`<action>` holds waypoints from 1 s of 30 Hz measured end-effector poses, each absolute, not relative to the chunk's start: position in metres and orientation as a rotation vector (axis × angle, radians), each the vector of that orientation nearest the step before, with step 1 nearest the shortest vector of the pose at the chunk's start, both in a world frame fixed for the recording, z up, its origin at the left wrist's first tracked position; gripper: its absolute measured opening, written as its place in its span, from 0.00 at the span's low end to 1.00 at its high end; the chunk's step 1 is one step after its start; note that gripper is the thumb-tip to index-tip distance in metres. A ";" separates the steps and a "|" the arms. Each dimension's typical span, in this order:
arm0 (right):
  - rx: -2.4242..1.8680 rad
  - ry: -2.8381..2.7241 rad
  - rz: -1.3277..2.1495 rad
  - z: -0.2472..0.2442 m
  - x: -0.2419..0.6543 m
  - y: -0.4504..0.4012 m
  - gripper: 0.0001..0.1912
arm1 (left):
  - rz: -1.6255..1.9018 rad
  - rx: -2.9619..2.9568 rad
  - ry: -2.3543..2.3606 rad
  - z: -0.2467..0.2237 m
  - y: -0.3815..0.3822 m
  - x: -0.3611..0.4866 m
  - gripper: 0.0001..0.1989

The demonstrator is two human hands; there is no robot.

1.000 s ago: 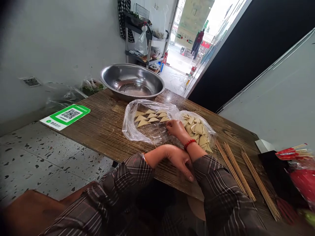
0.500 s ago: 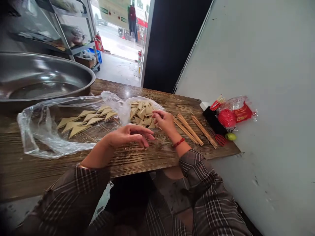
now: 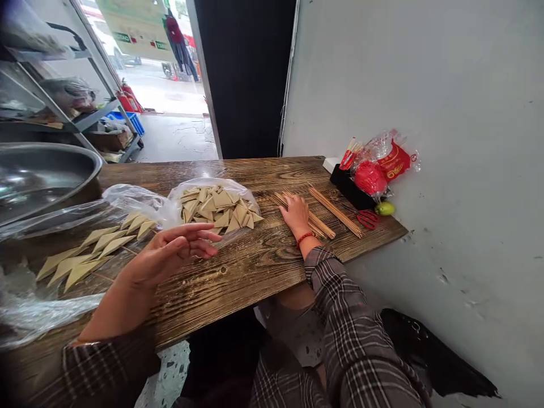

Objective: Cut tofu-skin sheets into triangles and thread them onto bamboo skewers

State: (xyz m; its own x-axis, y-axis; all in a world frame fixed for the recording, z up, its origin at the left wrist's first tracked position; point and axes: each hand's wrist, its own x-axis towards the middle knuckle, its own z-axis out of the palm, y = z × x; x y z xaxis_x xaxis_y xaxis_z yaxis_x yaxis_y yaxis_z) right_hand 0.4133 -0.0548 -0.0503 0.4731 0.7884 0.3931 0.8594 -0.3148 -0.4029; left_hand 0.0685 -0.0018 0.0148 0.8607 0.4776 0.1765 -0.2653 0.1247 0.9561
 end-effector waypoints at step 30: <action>-2.108 -1.870 -0.131 -0.039 0.470 -0.067 0.14 | 0.500 1.461 0.295 0.014 0.000 0.066 0.23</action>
State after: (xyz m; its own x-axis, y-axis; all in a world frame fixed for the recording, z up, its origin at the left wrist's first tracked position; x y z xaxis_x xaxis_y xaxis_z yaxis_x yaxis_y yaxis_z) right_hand 0.4697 -0.0674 -0.0392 0.1395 0.9508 0.2765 0.9801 -0.0927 -0.1757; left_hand 0.0659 -0.0001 0.0145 0.8632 0.4932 0.1083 -0.1434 0.0338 0.9891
